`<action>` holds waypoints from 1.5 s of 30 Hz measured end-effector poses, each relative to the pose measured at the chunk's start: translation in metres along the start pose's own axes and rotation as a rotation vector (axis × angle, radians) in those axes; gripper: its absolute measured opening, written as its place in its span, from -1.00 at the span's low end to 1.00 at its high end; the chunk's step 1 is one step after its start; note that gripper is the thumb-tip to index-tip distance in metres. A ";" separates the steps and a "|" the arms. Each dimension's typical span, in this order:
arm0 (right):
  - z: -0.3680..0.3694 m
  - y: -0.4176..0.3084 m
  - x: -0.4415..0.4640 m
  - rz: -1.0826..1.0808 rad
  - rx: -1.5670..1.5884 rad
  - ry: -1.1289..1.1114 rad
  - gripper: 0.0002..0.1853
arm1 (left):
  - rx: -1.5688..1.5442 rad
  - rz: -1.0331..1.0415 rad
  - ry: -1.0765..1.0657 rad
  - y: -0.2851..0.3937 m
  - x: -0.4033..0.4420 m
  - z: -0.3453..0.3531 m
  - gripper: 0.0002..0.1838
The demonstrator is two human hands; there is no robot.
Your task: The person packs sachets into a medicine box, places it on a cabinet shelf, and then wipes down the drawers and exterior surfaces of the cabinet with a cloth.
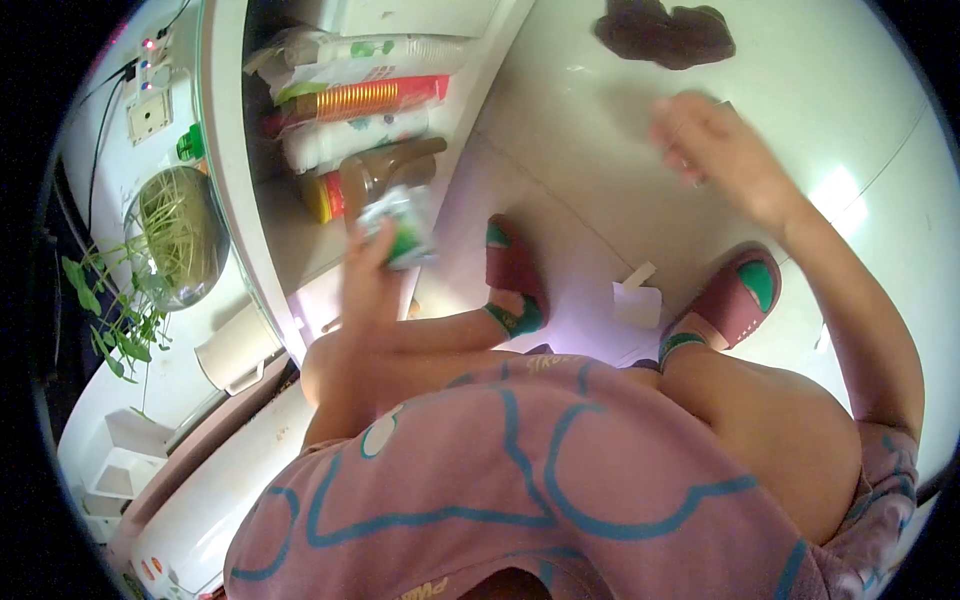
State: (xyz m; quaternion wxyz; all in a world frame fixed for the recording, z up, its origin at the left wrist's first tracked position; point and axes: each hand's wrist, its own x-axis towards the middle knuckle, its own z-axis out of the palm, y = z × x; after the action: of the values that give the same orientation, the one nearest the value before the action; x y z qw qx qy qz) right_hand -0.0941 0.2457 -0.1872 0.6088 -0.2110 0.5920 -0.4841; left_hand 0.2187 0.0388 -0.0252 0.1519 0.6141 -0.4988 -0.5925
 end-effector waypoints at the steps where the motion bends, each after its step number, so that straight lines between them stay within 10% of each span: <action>1: 0.019 -0.018 -0.010 0.055 0.040 -0.137 -0.55 | -0.142 -0.048 -0.067 -0.010 -0.001 0.028 -0.73; 7: 0.051 -0.019 -0.020 -0.090 -0.110 -0.194 -0.78 | -0.209 -0.044 -0.357 -0.064 0.021 0.161 -0.65; 9: 0.037 -0.005 -0.017 -0.050 0.001 0.170 -0.86 | -0.355 -0.178 -0.422 -0.075 0.026 0.180 -0.64; 12: 0.007 0.004 -0.016 -0.033 0.001 0.172 -0.90 | -0.392 0.103 -0.690 -0.088 0.031 0.185 -0.65; 15: 0.004 0.002 -0.018 -0.041 -0.070 0.181 -0.89 | -0.407 -0.208 -0.711 -0.089 0.037 0.184 -0.67; 17: 0.004 0.006 -0.015 -0.126 -0.160 0.207 -0.87 | 0.861 0.512 -0.652 -0.069 0.037 0.177 -0.66; 21: 0.000 0.000 -0.017 -0.240 -0.376 0.211 -0.81 | 0.055 0.313 -0.819 -0.084 0.049 0.179 -0.69; 26: 0.007 -0.008 -0.017 -0.137 -0.376 0.125 -0.82 | -0.100 -0.273 -0.690 -0.073 0.040 0.191 -0.71; 36: 0.015 0.015 -0.036 -0.016 -0.061 0.283 -0.66 | -0.476 -0.302 -0.615 -0.098 0.038 0.213 -0.73; 45: -0.042 -0.006 -0.042 -0.079 -0.282 0.677 -0.55 | 0.534 0.259 -0.529 -0.095 0.087 0.232 -0.34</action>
State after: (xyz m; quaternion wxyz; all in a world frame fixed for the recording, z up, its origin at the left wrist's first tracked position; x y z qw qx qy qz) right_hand -0.1279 0.2918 -0.1692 0.3242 -0.1433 0.8122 -0.4633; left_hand 0.0386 0.1073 -0.2076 -0.0733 0.3901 -0.7307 -0.5555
